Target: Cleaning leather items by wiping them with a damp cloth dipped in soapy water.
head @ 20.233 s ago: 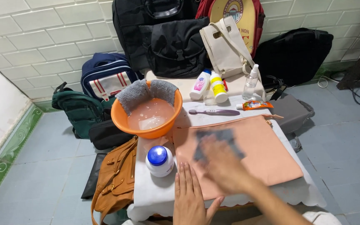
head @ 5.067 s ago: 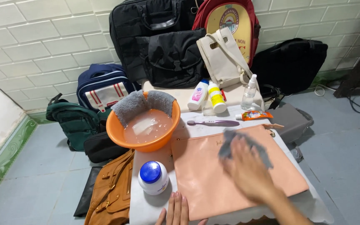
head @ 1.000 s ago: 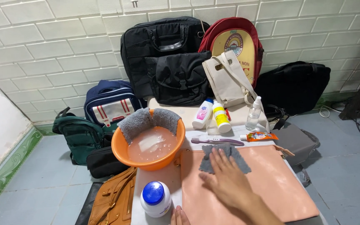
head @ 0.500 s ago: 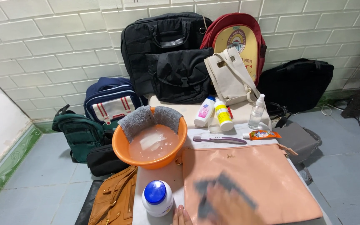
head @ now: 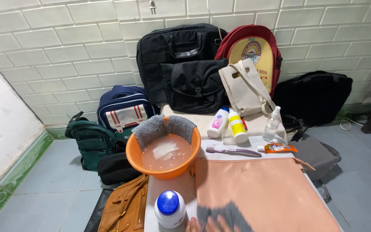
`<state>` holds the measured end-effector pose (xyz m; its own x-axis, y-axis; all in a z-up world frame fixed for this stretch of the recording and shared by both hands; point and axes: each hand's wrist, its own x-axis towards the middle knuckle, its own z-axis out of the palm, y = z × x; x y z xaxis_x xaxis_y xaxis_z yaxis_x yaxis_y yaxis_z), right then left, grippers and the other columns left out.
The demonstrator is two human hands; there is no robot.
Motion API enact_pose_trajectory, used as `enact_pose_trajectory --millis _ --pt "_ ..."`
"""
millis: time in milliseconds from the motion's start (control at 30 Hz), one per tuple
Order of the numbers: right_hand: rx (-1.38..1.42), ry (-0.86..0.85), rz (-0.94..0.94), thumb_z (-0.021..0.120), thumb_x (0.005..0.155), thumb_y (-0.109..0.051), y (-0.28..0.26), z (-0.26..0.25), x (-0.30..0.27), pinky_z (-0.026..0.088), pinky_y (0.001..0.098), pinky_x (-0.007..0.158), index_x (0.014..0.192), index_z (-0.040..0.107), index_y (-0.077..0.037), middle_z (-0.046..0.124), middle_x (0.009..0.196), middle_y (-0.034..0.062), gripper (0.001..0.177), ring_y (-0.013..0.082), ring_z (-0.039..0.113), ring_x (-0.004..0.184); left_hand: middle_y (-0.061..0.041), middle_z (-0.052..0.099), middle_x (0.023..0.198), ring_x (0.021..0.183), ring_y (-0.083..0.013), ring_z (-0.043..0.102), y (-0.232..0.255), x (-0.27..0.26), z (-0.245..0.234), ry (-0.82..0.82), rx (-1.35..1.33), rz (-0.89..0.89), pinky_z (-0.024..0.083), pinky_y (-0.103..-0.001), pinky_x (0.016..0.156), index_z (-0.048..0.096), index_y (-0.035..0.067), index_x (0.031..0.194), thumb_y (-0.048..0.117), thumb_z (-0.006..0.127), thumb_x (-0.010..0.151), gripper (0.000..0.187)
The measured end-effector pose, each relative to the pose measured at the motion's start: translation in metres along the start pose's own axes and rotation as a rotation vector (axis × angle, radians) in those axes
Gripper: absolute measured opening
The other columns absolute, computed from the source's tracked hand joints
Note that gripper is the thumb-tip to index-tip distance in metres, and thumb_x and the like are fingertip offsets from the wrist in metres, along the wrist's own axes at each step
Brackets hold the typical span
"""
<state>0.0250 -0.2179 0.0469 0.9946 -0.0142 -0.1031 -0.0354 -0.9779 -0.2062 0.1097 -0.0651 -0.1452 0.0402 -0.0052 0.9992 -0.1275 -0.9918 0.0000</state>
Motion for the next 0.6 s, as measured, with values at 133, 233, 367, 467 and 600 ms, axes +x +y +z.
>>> enact_pose_trajectory --millis 133,233,367,467,600 --pt "0.011 0.006 -0.048 0.020 0.103 -0.062 0.013 0.001 -0.003 0.002 0.0512 0.125 0.156 0.018 -0.005 0.006 0.171 0.0064 0.078 0.0246 -0.003 0.159 -0.009 0.074 0.114 0.110 -0.0253 0.069 0.003 -0.007 0.006 -0.012 0.013 0.009 0.035 -0.041 0.110 0.060 0.008 0.115 0.014 0.065 0.099 0.017" --pt "0.018 0.012 -0.076 0.020 0.103 -0.062 0.016 -0.009 -0.009 0.003 0.0513 0.125 0.156 0.020 -0.005 0.007 0.170 0.0074 0.078 0.0250 -0.002 0.158 -0.008 0.075 0.114 0.109 -0.0248 0.069 0.004 -0.007 0.021 -0.021 0.016 0.016 0.035 -0.041 0.109 0.061 0.009 0.114 0.014 0.065 0.099 0.017" --pt "0.025 0.028 -0.115 0.020 0.103 -0.062 -0.036 -0.177 -0.003 0.003 0.0514 0.125 0.155 0.023 -0.004 0.009 0.170 0.0087 0.078 0.0256 -0.002 0.158 -0.008 0.075 0.114 0.109 -0.0241 0.069 -0.001 -0.007 0.014 -0.025 0.020 0.022 0.036 -0.040 0.108 0.062 0.009 0.114 0.014 0.065 0.099 0.016" --pt "0.031 0.037 -0.143 0.020 0.103 -0.063 -0.045 -0.192 0.017 0.003 0.0514 0.124 0.154 0.025 -0.003 0.011 0.169 0.0097 0.078 0.0260 -0.001 0.158 -0.007 0.075 0.114 0.109 -0.0236 0.069 -0.002 0.014 -0.001 -0.031 0.021 0.027 0.036 -0.040 0.106 0.063 0.009 0.113 0.014 0.064 0.099 0.015" --pt "0.033 0.046 -0.170 0.021 0.104 -0.063 -0.062 -0.159 0.003 0.003 0.0515 0.124 0.153 0.027 -0.002 0.013 0.168 0.0110 0.078 0.0265 0.000 0.158 -0.007 0.075 0.114 0.109 -0.0229 0.069 -0.004 0.013 0.000 -0.044 0.015 0.026 0.037 -0.040 0.105 0.064 0.010 0.113 0.014 0.064 0.099 0.014"
